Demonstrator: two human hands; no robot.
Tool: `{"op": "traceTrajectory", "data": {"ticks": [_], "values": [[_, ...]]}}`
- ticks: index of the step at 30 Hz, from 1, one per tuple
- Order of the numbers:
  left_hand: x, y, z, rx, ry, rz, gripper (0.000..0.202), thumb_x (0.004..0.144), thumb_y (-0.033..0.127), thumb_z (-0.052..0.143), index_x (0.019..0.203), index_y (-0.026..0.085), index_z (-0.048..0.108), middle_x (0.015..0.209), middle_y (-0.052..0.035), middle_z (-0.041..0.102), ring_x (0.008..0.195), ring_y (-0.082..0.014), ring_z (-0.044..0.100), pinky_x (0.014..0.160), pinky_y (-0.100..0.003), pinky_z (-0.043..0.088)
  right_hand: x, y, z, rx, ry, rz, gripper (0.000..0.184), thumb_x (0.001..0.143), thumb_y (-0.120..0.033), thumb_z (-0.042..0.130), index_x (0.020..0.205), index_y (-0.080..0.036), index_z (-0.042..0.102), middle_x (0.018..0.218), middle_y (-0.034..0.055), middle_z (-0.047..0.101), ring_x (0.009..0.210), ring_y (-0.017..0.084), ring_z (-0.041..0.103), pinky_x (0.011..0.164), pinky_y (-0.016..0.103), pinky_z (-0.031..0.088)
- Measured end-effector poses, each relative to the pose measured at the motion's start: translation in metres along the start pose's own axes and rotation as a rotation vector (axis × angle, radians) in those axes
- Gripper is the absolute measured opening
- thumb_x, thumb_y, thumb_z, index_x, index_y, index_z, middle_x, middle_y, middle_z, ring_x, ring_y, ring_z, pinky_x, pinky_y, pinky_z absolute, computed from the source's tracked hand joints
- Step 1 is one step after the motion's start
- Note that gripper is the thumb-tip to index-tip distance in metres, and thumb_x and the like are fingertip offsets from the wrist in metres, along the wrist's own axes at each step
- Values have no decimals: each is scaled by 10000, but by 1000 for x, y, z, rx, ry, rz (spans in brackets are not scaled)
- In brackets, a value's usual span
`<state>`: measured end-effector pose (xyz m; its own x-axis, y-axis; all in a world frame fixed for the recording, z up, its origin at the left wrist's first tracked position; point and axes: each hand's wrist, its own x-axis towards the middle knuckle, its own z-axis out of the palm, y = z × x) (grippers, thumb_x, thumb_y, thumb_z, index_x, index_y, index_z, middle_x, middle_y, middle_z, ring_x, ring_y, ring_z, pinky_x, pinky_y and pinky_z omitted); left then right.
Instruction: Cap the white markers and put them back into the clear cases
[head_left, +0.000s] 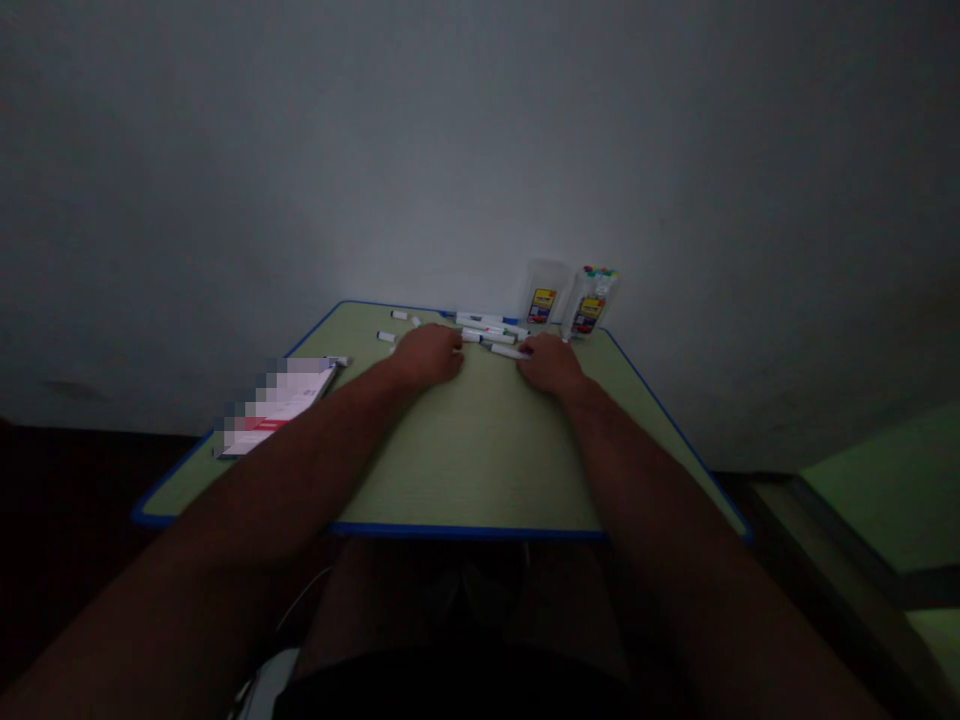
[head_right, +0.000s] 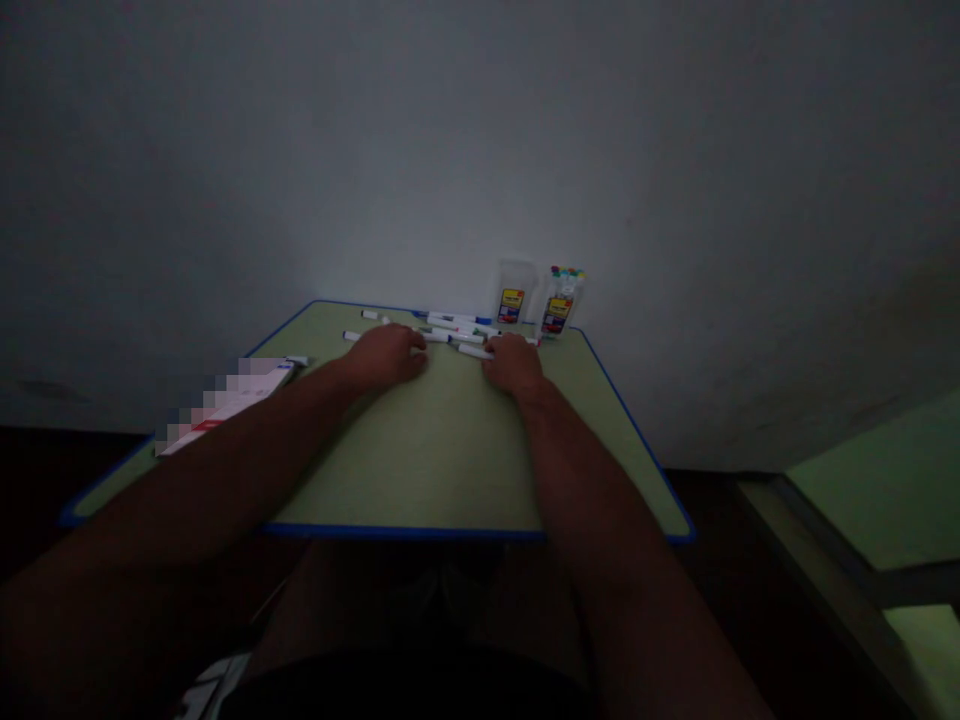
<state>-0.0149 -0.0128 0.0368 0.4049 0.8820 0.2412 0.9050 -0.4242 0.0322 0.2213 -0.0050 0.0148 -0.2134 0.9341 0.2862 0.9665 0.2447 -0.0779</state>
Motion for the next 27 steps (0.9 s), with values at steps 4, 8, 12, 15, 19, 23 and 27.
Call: {"op": "traceTrajectory", "data": {"ticks": [4, 8, 12, 15, 19, 23, 27], "values": [[2, -14, -8, 37, -2, -203, 341, 819, 295, 548, 1080, 165, 724, 1045, -173, 702, 941, -292, 648, 795, -361, 482, 1, 1, -2, 65, 14, 55, 247, 809, -296, 634, 1016, -187, 711, 1064, 96, 689, 980, 237, 618, 867, 348, 467], [2, -26, -13, 75, -49, -302, 322, 766, 246, 608, 1049, 153, 731, 1037, -198, 698, 947, -330, 651, 792, -380, 494, 0, 0, -5, 102, 27, 101, 261, 830, -330, 619, 1022, -174, 703, 1060, 107, 698, 971, 233, 628, 859, 343, 471], [1, -30, -19, 93, -100, -376, 322, 746, 217, 627, 1033, 117, 734, 1011, -229, 697, 935, -369, 662, 789, -419, 507, -1, 0, -6, 96, 1, 63, 334, 836, -329, 614, 1120, -175, 699, 1147, 114, 695, 1040, 258, 627, 907, 366, 464], [0, -30, -23, 112, -144, -399, 329, 750, 207, 622, 1042, 101, 728, 1015, -242, 696, 924, -374, 668, 780, -428, 516, -2, 1, -5, 92, -11, 5, 339, 836, -285, 603, 1147, -191, 699, 1177, 97, 694, 1066, 259, 627, 922, 367, 460], [1, -31, -21, 144, -161, -375, 332, 781, 211, 589, 1066, 103, 722, 1003, -240, 701, 927, -363, 674, 778, -414, 523, -1, 2, -4, 80, -27, 6, 269, 826, -234, 596, 1056, -194, 729, 1098, 87, 719, 1000, 240, 647, 873, 344, 475], [3, -33, -16, 150, -197, -358, 356, 789, 207, 560, 1093, 101, 712, 998, -230, 706, 928, -347, 679, 774, -398, 530, -1, 1, -6, 68, -44, 17, 213, 826, -249, 604, 981, -197, 740, 1042, 79, 728, 950, 226, 651, 836, 329, 478], [5, -31, -15, 154, -234, -326, 374, 770, 236, 574, 1089, 98, 712, 1023, -223, 707, 920, -335, 678, 758, -385, 538, -2, 0, -8, 56, -64, 15, 205, 820, -251, 611, 972, -194, 737, 1028, 78, 726, 945, 216, 644, 833, 315, 474]]}}
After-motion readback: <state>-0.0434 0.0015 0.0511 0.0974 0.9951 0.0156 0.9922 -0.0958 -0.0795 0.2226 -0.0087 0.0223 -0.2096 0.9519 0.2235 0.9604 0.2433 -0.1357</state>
